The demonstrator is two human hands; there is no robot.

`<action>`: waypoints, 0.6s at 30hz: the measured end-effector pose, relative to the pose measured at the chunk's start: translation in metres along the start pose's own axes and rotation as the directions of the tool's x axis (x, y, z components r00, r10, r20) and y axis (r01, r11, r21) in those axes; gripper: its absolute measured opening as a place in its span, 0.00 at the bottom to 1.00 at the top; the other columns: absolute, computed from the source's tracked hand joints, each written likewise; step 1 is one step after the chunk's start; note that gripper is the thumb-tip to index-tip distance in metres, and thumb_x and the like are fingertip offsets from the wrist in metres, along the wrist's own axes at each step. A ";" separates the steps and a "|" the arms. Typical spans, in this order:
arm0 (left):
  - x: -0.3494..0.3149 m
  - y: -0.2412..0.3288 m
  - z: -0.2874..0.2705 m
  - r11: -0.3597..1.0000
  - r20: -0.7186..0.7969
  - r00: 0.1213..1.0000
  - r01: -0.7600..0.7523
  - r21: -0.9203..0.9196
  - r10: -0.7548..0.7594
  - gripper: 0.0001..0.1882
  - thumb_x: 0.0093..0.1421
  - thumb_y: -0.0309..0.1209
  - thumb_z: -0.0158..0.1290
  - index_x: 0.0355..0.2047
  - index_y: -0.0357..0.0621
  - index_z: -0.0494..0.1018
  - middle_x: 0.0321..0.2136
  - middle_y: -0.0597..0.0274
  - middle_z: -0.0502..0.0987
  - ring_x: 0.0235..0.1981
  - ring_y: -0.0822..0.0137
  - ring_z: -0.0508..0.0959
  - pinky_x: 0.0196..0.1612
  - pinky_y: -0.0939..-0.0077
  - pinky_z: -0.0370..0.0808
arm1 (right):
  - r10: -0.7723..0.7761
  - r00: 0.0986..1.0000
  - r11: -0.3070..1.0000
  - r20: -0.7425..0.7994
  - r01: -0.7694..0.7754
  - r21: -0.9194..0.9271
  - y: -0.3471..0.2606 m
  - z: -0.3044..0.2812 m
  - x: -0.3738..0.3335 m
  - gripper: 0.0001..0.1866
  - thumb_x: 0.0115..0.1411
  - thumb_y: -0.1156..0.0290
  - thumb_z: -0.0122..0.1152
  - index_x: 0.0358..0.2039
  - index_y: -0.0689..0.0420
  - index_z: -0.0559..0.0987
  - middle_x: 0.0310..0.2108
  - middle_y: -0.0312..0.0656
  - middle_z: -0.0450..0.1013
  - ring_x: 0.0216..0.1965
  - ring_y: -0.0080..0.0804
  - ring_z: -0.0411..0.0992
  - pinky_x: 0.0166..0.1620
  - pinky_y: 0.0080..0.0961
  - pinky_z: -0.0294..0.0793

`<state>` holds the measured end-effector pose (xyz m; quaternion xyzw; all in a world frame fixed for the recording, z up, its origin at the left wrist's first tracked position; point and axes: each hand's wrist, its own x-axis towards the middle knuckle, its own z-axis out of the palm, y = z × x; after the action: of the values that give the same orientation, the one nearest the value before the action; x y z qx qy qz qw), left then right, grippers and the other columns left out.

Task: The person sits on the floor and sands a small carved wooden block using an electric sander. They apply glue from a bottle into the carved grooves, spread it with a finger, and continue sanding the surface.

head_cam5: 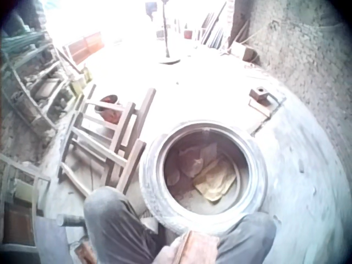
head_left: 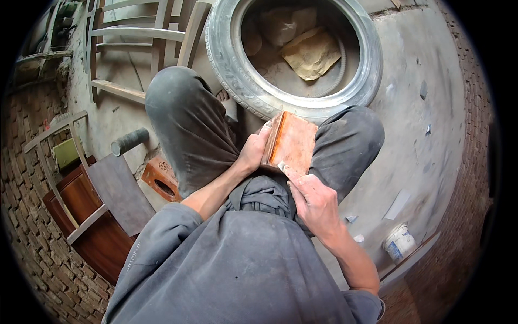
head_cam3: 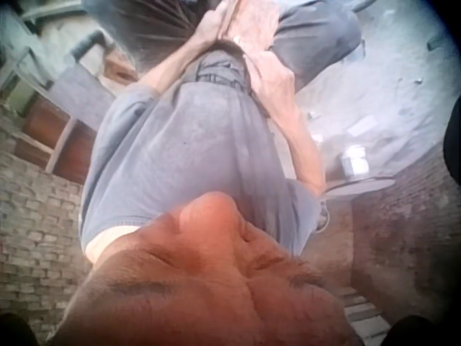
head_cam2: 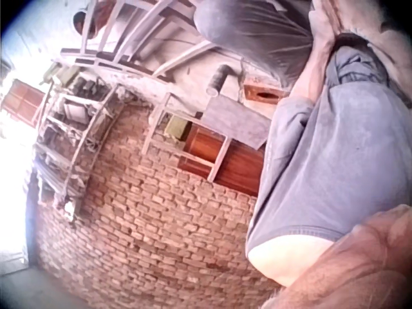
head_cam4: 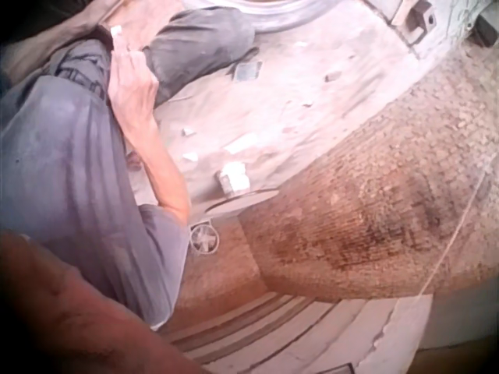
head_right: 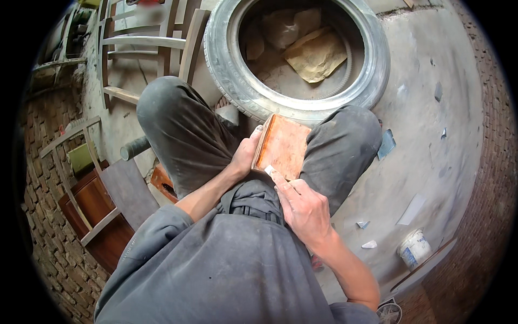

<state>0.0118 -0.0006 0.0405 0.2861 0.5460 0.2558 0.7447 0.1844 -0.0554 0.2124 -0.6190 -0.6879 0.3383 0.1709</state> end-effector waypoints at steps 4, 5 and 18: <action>0.002 0.000 -0.004 0.999 0.098 0.995 0.027 0.036 -0.030 0.35 0.79 0.53 0.34 0.49 0.32 0.79 0.41 0.62 0.82 0.41 0.76 0.78 0.46 0.76 0.76 | 0.003 1.000 1.000 -0.002 -0.003 -0.009 -0.001 -0.001 -0.007 0.20 0.57 0.80 0.70 0.51 0.55 0.84 0.31 0.43 0.77 0.27 0.41 0.78 0.31 0.35 0.77; 0.003 -0.004 -0.006 0.999 0.126 0.991 0.039 0.033 -0.042 0.34 0.79 0.52 0.33 0.52 0.34 0.78 0.44 0.62 0.82 0.43 0.76 0.79 0.48 0.76 0.76 | -0.005 1.000 1.000 -0.005 0.005 -0.013 -0.001 -0.001 -0.008 0.20 0.57 0.80 0.71 0.51 0.55 0.84 0.31 0.43 0.77 0.27 0.41 0.78 0.31 0.35 0.77; -0.006 0.006 -0.001 0.995 0.118 0.993 -0.039 0.097 0.028 0.36 0.79 0.52 0.29 0.48 0.33 0.80 0.38 0.62 0.82 0.41 0.75 0.77 0.48 0.74 0.75 | -0.034 0.999 0.998 -0.023 0.032 -0.059 -0.009 0.015 -0.012 0.26 0.59 0.77 0.68 0.60 0.48 0.80 0.28 0.38 0.69 0.23 0.37 0.75 0.26 0.35 0.75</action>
<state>0.0090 -0.0007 0.0490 0.3463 0.5086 0.2238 0.7558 0.1703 -0.0711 0.2104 -0.6162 -0.7056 0.3078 0.1664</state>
